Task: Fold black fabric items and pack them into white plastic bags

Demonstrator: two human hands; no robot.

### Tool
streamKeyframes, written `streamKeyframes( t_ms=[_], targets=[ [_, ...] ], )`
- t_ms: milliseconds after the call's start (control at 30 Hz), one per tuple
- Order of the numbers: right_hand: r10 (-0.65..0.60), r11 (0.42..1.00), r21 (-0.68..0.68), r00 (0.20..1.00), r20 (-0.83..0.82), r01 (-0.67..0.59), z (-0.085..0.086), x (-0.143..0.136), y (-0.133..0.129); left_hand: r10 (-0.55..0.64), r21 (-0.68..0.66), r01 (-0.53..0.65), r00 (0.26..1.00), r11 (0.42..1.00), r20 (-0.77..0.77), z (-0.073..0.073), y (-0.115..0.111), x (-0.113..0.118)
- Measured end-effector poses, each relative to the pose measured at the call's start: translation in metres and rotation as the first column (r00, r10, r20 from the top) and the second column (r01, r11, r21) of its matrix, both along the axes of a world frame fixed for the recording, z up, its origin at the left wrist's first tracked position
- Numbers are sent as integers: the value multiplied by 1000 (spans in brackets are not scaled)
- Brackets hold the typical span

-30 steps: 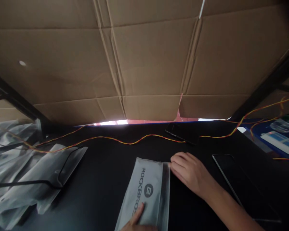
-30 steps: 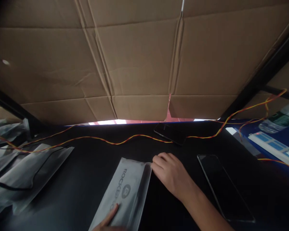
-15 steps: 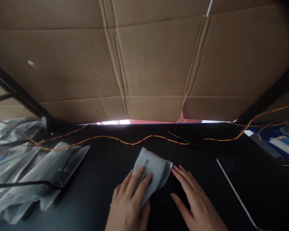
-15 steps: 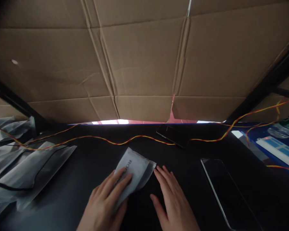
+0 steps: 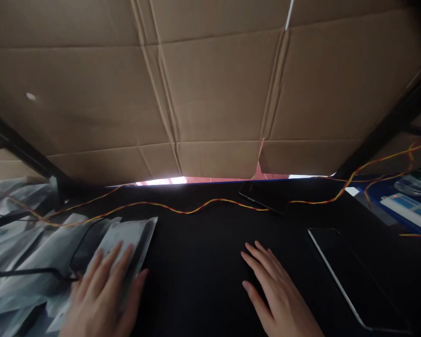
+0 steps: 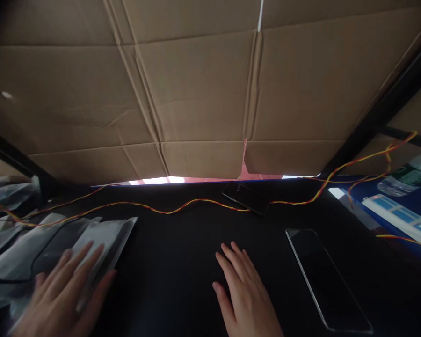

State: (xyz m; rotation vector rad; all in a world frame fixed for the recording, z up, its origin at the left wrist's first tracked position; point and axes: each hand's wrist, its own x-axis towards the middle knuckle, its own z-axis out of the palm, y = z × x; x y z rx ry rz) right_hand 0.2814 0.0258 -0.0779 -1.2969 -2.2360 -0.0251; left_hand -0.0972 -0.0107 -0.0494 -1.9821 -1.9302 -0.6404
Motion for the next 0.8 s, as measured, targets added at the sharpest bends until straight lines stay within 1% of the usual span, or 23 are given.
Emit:
streamKeyframes(
  t_ms=[33,100,133,200,267,333,400,500,633,733,800],
  targets=[
    [0,1000,6,1000,5,-1,0,-1,0,-99,47,99,995,994,10,4,3,19],
    [-2,1000,23,1000,23,1,-2,-5,-2,-265,20,266,964,964,-39,7,10,62],
    [-9,999,36,999,37,7,-4,-8,-3,-315,-8,316,945,949,-85,6,14,83],
    [-31,997,71,997,72,26,-8,-16,-4,-333,-21,335,927,942,-170,-3,19,118],
    [-56,993,108,993,106,44,-13,-23,-6,-322,-16,328,915,945,-245,-15,22,138],
    [-70,990,129,988,139,53,-15,-28,-7,-311,-23,318,905,948,-291,-24,23,144],
    [-77,989,136,983,168,54,-15,-29,-7,-308,-34,313,901,949,-305,-29,23,141],
    [-89,986,153,978,189,60,-13,-29,-7,-313,-27,319,906,947,-286,-31,23,135],
    [-94,986,152,979,183,67,-13,-28,-7,-323,-28,325,919,945,-228,-34,23,138],
    [-83,987,150,981,174,57,-14,-28,-7,-354,-60,349,916,935,-188,-30,24,136],
    [-78,986,158,983,169,51,-15,-28,-6,-406,-90,396,902,914,-146,-20,24,124]
  ],
)
